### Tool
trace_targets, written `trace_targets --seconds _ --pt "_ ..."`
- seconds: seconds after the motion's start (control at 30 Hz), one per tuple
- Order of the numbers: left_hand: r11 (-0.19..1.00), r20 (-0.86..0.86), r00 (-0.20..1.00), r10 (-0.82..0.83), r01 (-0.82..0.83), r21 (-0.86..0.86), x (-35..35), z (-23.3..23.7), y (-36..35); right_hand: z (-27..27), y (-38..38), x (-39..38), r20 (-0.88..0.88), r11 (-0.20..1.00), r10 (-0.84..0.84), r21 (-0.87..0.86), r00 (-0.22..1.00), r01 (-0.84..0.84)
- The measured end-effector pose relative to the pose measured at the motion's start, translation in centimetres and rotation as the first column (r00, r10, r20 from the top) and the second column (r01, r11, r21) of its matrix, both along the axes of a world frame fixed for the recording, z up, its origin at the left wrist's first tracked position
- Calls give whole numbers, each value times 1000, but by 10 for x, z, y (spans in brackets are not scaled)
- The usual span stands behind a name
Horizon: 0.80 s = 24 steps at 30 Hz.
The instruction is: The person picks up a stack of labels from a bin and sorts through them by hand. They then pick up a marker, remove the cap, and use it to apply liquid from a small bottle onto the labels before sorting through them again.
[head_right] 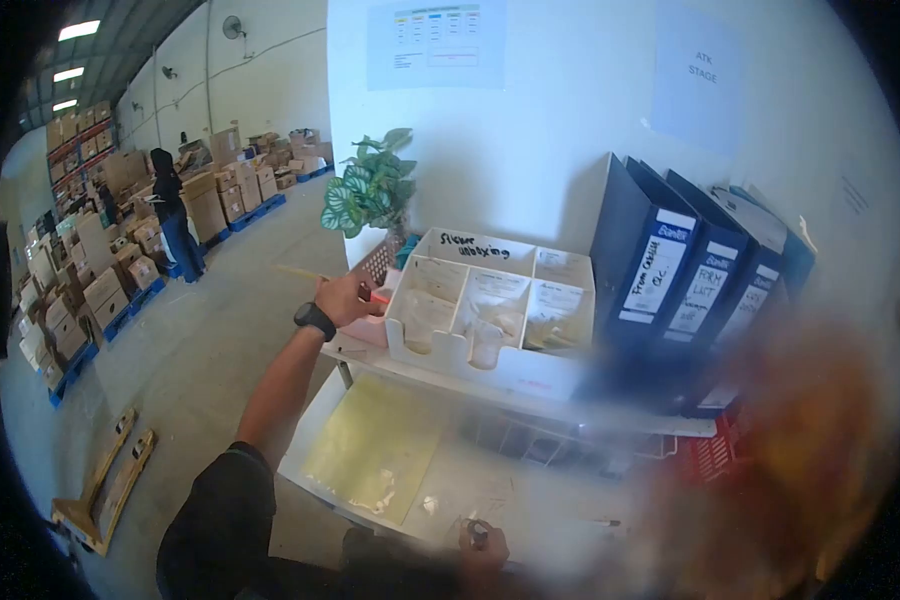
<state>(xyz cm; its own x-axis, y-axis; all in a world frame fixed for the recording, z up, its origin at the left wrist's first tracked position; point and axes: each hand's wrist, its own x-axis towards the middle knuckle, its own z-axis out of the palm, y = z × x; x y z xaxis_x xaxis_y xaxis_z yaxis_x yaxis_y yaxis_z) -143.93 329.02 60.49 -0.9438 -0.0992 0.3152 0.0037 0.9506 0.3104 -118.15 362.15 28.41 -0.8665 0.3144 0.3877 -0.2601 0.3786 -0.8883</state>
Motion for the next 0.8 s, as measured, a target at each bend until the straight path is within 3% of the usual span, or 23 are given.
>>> trace_targets --seconds 0.1,0.23,0.3,0.43,0.5,0.53,0.57,0.6,0.63,0.67,0.7,0.73,0.8 --pt "994 28 997 -78 76 74 -7 -2 -11 15 3 6 109 996 25 84 994 -35" --pt "999 40 999 -33 34 -32 10 9 -11 3 4 1 44 998 40 51 998 -42" --pt "998 21 998 -58 58 36 4 -4 -26 5 4 1 37 997 45 61 998 -48" --pt "994 -185 980 -76 89 63 10 -15 -29 6 4 0 14 990 44 136 999 -46" --pt "961 -535 831 -157 253 111 32 -19 -17 2 6 1 4 986 45 158 999 -45" --pt "880 -588 801 -116 357 314 60 -12 8 -9 4 -1 -18 993 50 111 999 -48" --pt "895 -696 711 -100 370 250 72 -25 20 -5 6 0 -25 989 74 126 997 -71" --pt "837 -711 702 -51 418 353 95 -44 39 5 6 1 20 990 62 125 998 -64" --pt "750 -681 732 -12 457 479 120 -65 63 7 8 2 13 989 50 140 999 -51" --pt "795 -617 781 -97 434 424 136 -114 61 10 7 1 38 997 31 76 999 -34" --pt "661 -540 822 -178 507 553 156 -150 85 11 2 -1 -7 997 -33 71 999 34" --pt "659 -440 816 -375 568 492 171 -180 98 13 4 1 61 998 -24 62 998 20" --pt "649 -129 858 -498 468 600 204 -210 143 14 3 0 81 1000 -9 13 997 8"
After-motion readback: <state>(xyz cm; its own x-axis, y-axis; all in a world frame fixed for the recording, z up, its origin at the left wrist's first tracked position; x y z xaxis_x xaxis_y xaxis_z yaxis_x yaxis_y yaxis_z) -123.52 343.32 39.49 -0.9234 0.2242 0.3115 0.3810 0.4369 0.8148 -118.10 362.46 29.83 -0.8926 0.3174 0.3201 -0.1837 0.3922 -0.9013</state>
